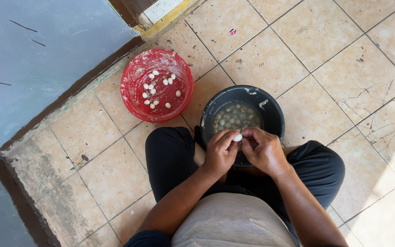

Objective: The person sits on the floor and peels hard-boiled eggs by hand, removing the shell over a black bowl of water. The peeled eggs are placed into a red bowl nearby.

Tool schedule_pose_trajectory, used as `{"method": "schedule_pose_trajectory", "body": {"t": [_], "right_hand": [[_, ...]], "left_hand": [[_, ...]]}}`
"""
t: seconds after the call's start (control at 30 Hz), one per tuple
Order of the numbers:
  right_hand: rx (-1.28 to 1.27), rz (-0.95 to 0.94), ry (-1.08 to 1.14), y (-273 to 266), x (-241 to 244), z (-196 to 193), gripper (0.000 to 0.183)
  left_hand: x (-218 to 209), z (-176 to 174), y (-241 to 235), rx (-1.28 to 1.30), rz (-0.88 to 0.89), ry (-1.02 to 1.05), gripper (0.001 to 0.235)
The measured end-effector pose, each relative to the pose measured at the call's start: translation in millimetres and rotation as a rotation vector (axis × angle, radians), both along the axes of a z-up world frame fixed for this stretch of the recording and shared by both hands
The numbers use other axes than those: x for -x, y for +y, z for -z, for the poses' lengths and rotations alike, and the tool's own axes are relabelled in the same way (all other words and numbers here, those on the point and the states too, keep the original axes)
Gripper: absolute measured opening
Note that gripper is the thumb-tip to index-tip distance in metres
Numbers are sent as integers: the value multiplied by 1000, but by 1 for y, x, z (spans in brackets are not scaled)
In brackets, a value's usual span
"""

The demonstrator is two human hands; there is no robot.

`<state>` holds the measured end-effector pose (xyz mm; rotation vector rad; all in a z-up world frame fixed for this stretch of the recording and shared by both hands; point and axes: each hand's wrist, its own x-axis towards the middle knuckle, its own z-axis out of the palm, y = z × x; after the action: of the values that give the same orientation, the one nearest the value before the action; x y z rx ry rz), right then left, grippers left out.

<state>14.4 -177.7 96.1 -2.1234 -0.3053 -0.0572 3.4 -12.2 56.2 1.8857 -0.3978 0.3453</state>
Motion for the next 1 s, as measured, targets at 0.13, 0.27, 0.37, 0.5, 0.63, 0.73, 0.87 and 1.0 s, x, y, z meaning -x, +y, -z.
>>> {"method": "schedule_pose_trajectory", "body": {"t": [0.13, 0.27, 0.37, 0.5, 0.63, 0.73, 0.87, 1.0], "right_hand": [[86, 30, 5, 7, 1, -4, 17], [104, 48, 35, 4, 1, 4, 16], [-127, 58, 211, -5, 0, 13, 13], [-460, 39, 457, -14, -2, 26, 10], [-506, -3, 420, -17, 4, 39, 11], [-577, -44, 415, -20, 9, 50, 13], [-500, 120, 378, -22, 3, 61, 6], [-197, 296, 174, -19, -2, 54, 11]], "left_hand": [[1, -3, 2, -29, -16, -35, 33], [5, 1, 1, -13, -18, 2, 31], [6, 11, -1, 169, 46, 183, 34], [3, 28, 0, 605, 273, 576, 45], [4, 45, 0, 679, 336, 650, 46], [4, 51, 1, 670, 321, 724, 46], [1, 49, 11, 1072, 376, 872, 39], [-4, 41, 19, 1252, 352, 974, 35]]}}
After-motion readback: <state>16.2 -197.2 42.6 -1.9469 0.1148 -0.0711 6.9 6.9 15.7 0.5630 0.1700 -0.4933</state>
